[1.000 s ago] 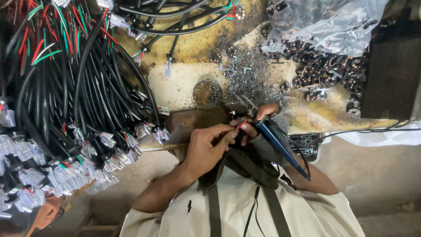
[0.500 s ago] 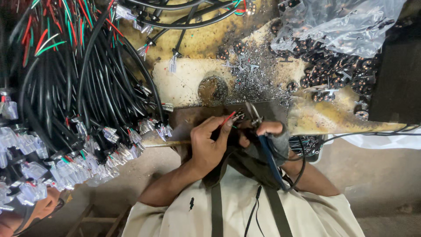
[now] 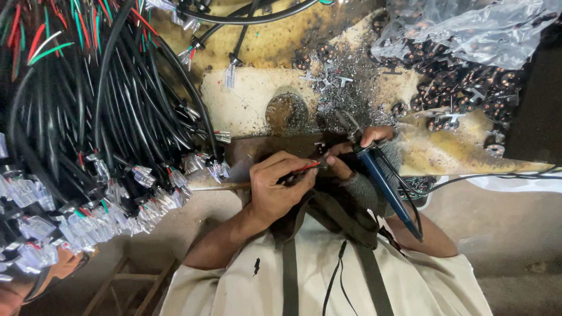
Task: The person uses a soldering iron to join exposed wire ends to small metal connectors on a workbench. They repeatedly pick up wires, apply solder, and place the finished units on the table.
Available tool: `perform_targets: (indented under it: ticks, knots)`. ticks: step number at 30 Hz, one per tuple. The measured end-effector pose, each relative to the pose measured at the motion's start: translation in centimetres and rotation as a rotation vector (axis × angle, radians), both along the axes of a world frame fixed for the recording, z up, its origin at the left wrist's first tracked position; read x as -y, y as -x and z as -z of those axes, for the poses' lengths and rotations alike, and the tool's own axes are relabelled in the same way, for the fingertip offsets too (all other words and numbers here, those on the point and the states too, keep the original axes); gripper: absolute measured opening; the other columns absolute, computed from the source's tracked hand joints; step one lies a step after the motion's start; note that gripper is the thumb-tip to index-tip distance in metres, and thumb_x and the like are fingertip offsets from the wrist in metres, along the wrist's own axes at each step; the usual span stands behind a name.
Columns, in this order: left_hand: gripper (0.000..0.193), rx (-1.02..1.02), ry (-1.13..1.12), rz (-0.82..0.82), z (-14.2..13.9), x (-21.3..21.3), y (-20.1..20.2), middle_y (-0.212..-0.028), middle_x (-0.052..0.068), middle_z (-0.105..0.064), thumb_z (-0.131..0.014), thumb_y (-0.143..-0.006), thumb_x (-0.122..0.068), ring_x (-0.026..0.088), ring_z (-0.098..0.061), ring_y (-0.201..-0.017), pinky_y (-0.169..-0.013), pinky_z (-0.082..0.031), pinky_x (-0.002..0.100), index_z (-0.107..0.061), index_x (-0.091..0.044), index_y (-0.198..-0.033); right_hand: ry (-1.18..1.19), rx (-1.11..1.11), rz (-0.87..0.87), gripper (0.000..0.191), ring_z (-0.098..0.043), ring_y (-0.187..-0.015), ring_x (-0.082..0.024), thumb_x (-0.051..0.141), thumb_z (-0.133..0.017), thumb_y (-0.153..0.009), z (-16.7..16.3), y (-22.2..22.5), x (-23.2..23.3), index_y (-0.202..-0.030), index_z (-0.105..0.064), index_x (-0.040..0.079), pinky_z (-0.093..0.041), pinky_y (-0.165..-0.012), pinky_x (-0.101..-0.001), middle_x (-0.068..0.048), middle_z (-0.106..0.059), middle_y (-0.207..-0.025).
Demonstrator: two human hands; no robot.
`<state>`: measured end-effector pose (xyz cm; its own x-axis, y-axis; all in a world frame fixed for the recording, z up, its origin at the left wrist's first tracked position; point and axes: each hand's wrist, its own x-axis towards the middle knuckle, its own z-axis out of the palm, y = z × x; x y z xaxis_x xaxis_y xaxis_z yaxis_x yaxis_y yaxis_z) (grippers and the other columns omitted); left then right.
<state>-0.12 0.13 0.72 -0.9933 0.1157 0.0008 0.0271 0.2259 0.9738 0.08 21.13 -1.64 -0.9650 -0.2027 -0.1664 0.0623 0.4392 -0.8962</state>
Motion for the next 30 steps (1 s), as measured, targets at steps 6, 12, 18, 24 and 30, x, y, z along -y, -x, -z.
perform_targets:
  ticks: [6, 12, 18, 24, 30]
  knots:
    - [0.016, -0.185, 0.413, -0.112, -0.3, 0.6, 0.6, -0.086, 0.009, -0.067, -0.082, -0.087, -0.003, 0.025, -0.065, -0.07, -0.063, -0.052, 0.036, -0.073, -0.005, -0.101, -0.079, -0.151, 0.084, 0.04, -0.056, -0.078, -0.011, 0.005, -0.081, -0.092, 2.6, -2.2, 0.4, -0.106, -0.043, 0.008, -0.043, -0.075, -0.0253, -0.002, -0.059, -0.086]
    - [0.014, -0.201, 0.599, -0.203, -0.3, 1.1, 2.4, -0.086, 0.008, -0.066, -0.079, -0.091, -0.01, 0.029, -0.067, -0.074, -0.065, -0.053, 0.037, -0.069, -0.006, -0.099, -0.113, 0.049, 0.194, 0.035, -0.058, -0.075, -0.016, 0.005, -0.082, -0.091, 6.5, -4.0, 0.2, -0.109, -0.052, 0.009, -0.045, -0.062, -0.0244, -0.008, -0.063, -0.087]
    - [0.013, -0.1, 0.508, -0.151, -1.4, 0.7, 3.0, -0.079, 0.01, -0.065, -0.08, -0.086, -0.009, 0.027, -0.065, -0.063, -0.058, -0.051, 0.036, -0.068, -0.004, -0.087, 0.715, 0.441, 0.257, 0.03, -0.065, -0.081, -0.015, 0.0, -0.074, -0.091, 6.8, -3.4, 0.1, -0.111, -0.051, 0.0, -0.053, -0.073, -0.0226, -0.008, -0.065, -0.096]
    - [0.014, 0.031, 0.176, 0.04, -1.6, 0.9, 1.2, -0.077, 0.009, -0.066, -0.082, -0.083, -0.006, 0.021, -0.063, -0.06, -0.055, -0.048, 0.033, -0.074, -0.002, -0.093, 0.385, -0.042, 0.142, 0.041, -0.067, -0.088, -0.013, 0.004, -0.082, -0.092, 4.0, -3.1, -0.2, -0.116, -0.048, 0.002, -0.053, -0.076, -0.0233, -0.008, -0.064, -0.103]
    - [0.016, 0.057, 0.153, 0.054, -0.2, 0.3, 0.7, -0.078, 0.008, -0.066, -0.081, -0.083, -0.006, 0.02, -0.063, -0.062, -0.056, -0.049, 0.033, -0.075, -0.003, -0.097, 0.115, -0.28, 0.2, 0.03, -0.063, -0.085, -0.014, 0.003, -0.074, -0.093, 2.8, -5.1, -1.9, -0.113, -0.053, 0.005, -0.05, -0.073, -0.0256, -0.009, -0.064, -0.098]
